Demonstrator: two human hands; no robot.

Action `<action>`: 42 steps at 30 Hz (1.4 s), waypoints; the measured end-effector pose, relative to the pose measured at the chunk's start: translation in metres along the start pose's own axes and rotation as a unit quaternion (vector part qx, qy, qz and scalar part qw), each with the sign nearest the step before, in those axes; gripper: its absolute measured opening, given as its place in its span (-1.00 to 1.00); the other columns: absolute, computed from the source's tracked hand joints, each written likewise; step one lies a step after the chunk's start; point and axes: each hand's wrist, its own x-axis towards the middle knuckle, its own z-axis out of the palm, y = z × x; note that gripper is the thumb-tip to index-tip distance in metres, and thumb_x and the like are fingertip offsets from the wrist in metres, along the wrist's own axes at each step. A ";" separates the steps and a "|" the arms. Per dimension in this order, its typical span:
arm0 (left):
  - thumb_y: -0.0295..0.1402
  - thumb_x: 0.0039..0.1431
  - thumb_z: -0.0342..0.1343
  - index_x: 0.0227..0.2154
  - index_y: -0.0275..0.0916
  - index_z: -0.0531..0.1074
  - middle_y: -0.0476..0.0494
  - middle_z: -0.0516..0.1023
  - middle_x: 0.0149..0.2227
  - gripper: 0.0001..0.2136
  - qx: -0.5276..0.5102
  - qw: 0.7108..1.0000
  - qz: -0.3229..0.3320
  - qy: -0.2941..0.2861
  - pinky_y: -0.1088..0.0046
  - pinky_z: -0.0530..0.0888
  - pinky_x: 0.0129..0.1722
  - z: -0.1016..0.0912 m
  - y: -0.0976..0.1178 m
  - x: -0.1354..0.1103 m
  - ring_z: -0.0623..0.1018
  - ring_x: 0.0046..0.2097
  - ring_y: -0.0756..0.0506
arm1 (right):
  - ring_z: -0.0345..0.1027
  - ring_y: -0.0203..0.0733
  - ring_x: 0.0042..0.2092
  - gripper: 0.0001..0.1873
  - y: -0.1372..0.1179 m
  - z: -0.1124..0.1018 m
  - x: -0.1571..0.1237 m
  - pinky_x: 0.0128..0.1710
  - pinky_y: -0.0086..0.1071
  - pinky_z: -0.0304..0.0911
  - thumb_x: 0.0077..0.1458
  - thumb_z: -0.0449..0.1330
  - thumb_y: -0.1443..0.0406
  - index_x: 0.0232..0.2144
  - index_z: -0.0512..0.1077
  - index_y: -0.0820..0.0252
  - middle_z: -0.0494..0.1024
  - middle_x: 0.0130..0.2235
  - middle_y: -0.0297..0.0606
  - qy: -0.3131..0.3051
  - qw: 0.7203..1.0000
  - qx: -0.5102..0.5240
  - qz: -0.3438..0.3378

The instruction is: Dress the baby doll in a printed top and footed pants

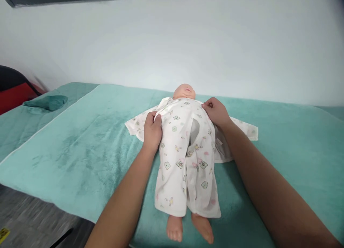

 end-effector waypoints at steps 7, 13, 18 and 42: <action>-0.21 0.29 0.06 0.03 -0.11 0.49 -0.07 0.53 0.14 -0.69 -0.048 0.997 0.052 -0.028 0.27 0.32 0.26 0.001 0.004 -0.002 0.45 0.20 -0.15 | 0.45 -0.04 -0.03 -0.74 0.003 0.009 -0.014 0.04 -0.09 0.28 0.14 0.12 0.18 -0.13 0.46 0.05 0.60 -0.07 -0.25 0.001 0.992 0.104 -0.075; -0.12 0.35 -0.02 0.07 -0.15 0.50 -0.11 0.51 0.19 -0.62 -0.030 0.991 0.046 -0.124 0.21 0.26 0.31 -0.003 0.005 -0.001 0.43 0.24 -0.18 | 0.41 -0.06 0.07 -0.68 -0.001 0.006 -0.027 0.12 -0.11 0.27 0.21 0.04 0.22 -0.07 0.51 0.05 0.57 0.02 -0.23 0.005 0.987 0.088 -0.131; -0.27 0.35 -0.07 0.04 -0.17 0.45 -0.11 0.52 0.14 -0.69 0.003 0.996 0.068 -0.062 0.24 0.28 0.27 -0.003 -0.001 -0.001 0.44 0.20 -0.14 | 0.36 -0.05 0.11 -0.61 -0.005 -0.001 -0.046 0.14 -0.09 0.25 0.14 -0.04 0.37 -0.06 0.46 0.07 0.52 0.05 -0.17 0.055 0.980 0.024 -0.187; -0.48 0.31 -0.10 -0.03 -0.32 0.51 -0.38 0.45 0.12 -0.68 0.458 0.840 0.262 -0.129 -0.03 0.23 0.19 -0.040 -0.018 -0.088 0.30 0.21 -0.32 | 0.30 0.15 -0.01 -0.71 -0.025 -0.034 -0.202 -0.12 -0.11 0.22 0.16 0.10 0.35 -0.09 0.52 0.20 0.51 -0.02 0.04 -0.124 0.914 -0.324 -0.209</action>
